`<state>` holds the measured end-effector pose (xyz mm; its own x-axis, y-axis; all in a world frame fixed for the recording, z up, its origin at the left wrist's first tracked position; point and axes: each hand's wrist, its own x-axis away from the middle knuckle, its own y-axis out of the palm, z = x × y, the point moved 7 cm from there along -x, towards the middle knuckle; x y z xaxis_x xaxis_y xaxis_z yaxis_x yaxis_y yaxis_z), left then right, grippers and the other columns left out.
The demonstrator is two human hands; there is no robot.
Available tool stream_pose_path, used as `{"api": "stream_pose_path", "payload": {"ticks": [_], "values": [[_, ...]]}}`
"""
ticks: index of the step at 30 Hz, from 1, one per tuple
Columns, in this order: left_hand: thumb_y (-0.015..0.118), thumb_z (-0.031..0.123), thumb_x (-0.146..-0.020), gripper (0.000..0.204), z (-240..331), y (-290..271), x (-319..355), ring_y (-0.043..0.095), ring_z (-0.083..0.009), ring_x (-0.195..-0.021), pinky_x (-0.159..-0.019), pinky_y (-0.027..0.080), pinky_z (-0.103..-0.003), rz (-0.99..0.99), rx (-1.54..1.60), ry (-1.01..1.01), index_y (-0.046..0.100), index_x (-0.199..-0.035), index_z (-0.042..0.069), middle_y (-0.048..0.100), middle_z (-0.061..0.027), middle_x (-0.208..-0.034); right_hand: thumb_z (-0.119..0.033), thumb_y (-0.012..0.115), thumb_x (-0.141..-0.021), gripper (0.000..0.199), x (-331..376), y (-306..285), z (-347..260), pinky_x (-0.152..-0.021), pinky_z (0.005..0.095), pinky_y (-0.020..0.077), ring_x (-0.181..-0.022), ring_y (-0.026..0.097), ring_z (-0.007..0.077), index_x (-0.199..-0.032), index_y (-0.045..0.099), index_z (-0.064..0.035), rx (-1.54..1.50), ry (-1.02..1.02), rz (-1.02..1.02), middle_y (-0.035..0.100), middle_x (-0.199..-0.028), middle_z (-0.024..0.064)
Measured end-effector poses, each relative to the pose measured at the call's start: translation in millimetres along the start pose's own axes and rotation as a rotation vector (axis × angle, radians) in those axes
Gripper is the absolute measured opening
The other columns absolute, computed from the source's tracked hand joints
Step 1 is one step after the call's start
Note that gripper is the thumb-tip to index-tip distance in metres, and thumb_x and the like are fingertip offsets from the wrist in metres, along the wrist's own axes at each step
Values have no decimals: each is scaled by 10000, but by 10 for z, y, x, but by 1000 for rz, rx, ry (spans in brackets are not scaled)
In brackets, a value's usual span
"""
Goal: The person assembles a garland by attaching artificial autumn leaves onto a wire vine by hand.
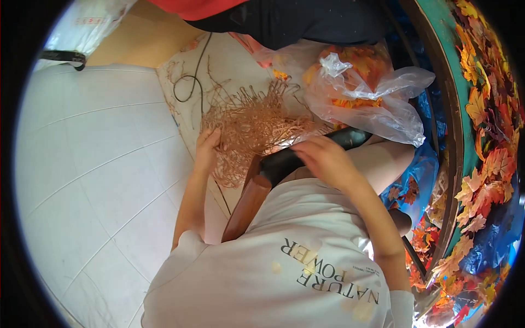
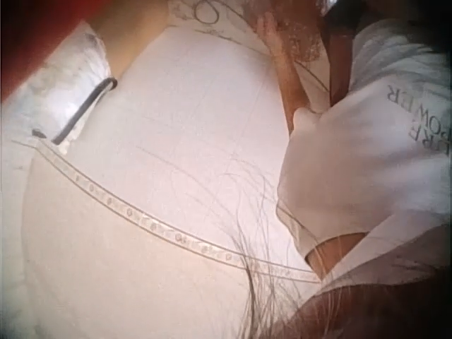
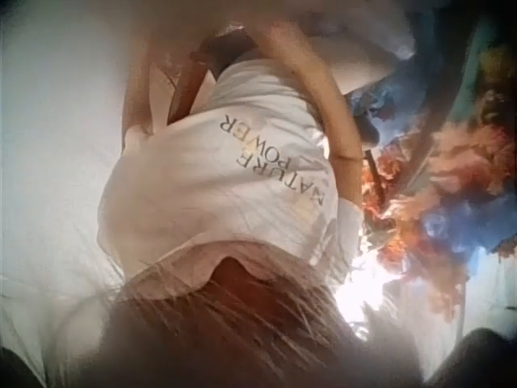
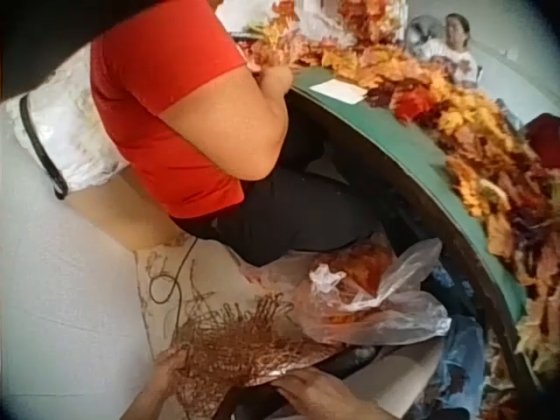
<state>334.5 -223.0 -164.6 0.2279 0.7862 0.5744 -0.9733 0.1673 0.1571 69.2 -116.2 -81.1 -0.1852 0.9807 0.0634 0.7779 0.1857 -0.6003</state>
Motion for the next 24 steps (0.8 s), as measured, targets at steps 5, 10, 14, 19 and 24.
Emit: {"api": "stream_pose_path", "payload": {"ticks": [5, 10, 14, 19, 24], "values": [[464, 217, -943, 294, 183, 163, 298, 519, -171, -615, -550, 409, -281, 17, 304, 142, 431, -684, 79, 438, -21, -601, -159, 621, -798, 190, -570, 806, -372, -790, 372, 478, -944, 567, 298, -956, 616, -54, -170, -183, 22, 608, -972, 102], [418, 159, -932, 309, 188, -316, 226, 455, -179, -578, -566, 426, -327, 450, 376, 372, 367, -636, 86, 388, -37, -596, -206, 583, -808, 110, -349, 992, -286, -665, 330, 494, -821, 588, 245, -848, 602, -105, 295, -272, -43, 602, -807, 55], [411, 129, -908, 249, -283, -737, -237, 391, -163, -537, -569, 438, -327, 644, 635, 113, 381, -665, 88, 359, -16, -575, -166, 581, -737, 124, -313, 962, -426, -670, 334, 489, -804, 583, 239, -842, 613, -109, 155, -255, -31, 603, -793, 59], [420, 53, -835, 164, -594, -1496, -857, 443, -189, -508, -473, 406, -310, 805, 330, -43, 363, -683, 71, 435, -49, -577, -157, 569, -749, 119, -356, 839, -535, -676, 354, 485, -775, 594, 259, -843, 633, -121, 93, -204, 21, 634, -816, 60], [654, 251, -663, 126, 22, -2571, -874, 617, -293, -680, -559, 476, -390, 914, -1371, 170, 690, -667, 130, 637, -124, -723, -143, 522, -879, 161, 109, 397, 195, -610, 299, 482, -638, 612, 169, -838, 625, -26, -643, 285, 89, 634, -724, 83]]}}
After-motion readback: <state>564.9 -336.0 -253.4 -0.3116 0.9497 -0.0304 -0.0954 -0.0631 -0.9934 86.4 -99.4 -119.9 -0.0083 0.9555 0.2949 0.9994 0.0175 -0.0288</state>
